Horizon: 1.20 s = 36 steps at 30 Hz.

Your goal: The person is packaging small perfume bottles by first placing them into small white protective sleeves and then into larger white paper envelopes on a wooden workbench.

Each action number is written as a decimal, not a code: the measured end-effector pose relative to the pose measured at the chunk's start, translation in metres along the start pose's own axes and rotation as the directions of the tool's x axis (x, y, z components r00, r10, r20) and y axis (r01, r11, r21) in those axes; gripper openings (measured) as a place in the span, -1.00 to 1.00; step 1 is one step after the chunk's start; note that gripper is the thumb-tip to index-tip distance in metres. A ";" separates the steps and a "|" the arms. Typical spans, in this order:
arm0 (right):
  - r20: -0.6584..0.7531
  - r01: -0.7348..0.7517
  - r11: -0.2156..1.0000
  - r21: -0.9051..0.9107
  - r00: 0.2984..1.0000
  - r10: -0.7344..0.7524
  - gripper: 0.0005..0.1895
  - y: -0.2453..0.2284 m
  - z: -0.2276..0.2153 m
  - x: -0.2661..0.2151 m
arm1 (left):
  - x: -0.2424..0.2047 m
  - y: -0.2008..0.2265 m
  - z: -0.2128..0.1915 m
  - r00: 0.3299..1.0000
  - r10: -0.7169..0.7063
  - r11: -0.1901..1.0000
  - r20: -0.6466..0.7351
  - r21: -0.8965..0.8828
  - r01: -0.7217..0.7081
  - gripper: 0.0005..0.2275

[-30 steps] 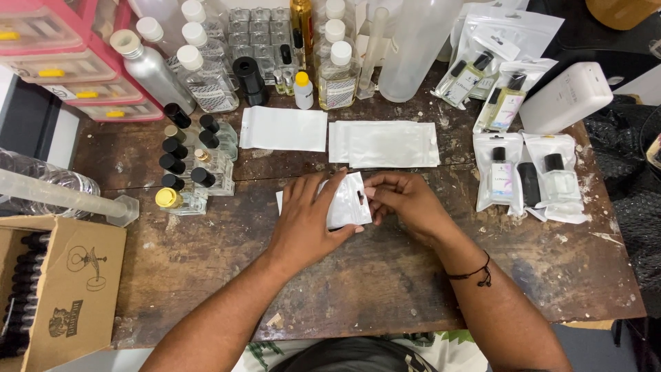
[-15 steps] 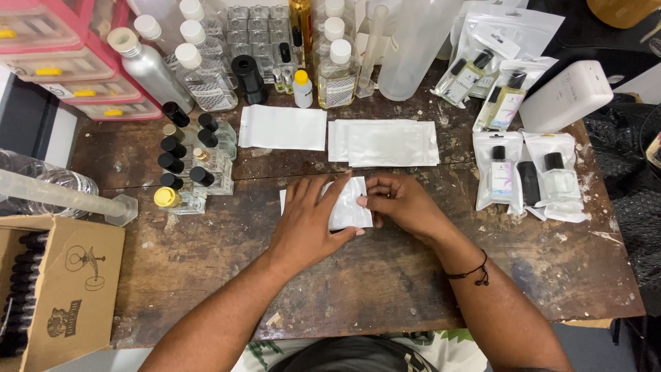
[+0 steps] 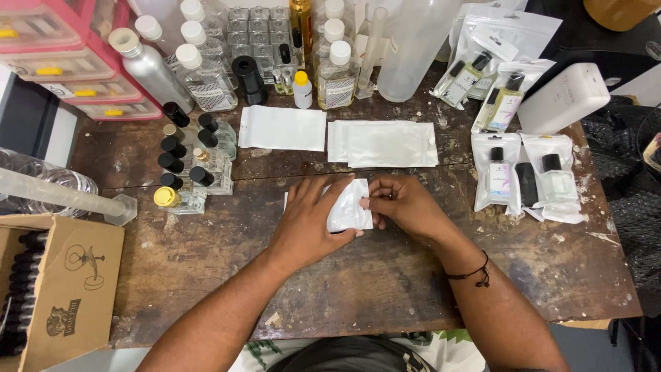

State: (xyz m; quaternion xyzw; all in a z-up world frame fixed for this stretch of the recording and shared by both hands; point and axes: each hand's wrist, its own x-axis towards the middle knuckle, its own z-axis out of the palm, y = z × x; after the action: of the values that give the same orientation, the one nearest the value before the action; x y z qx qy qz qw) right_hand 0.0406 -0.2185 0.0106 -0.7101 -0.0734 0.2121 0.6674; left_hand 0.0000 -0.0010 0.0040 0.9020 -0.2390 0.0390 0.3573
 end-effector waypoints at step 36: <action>0.096 0.002 0.931 -0.365 0.995 0.036 -0.81 0.008 0.007 0.004 | -0.004 -0.004 0.000 0.987 0.162 0.987 -0.002 0.011 -0.162 -0.39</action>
State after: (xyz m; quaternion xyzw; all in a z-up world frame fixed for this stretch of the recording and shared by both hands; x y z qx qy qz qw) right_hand 0.0399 -0.2112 0.0023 -0.8107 -0.1388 0.2361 0.5174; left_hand -0.0015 0.0027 0.0005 0.8815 -0.3108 0.0702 0.3484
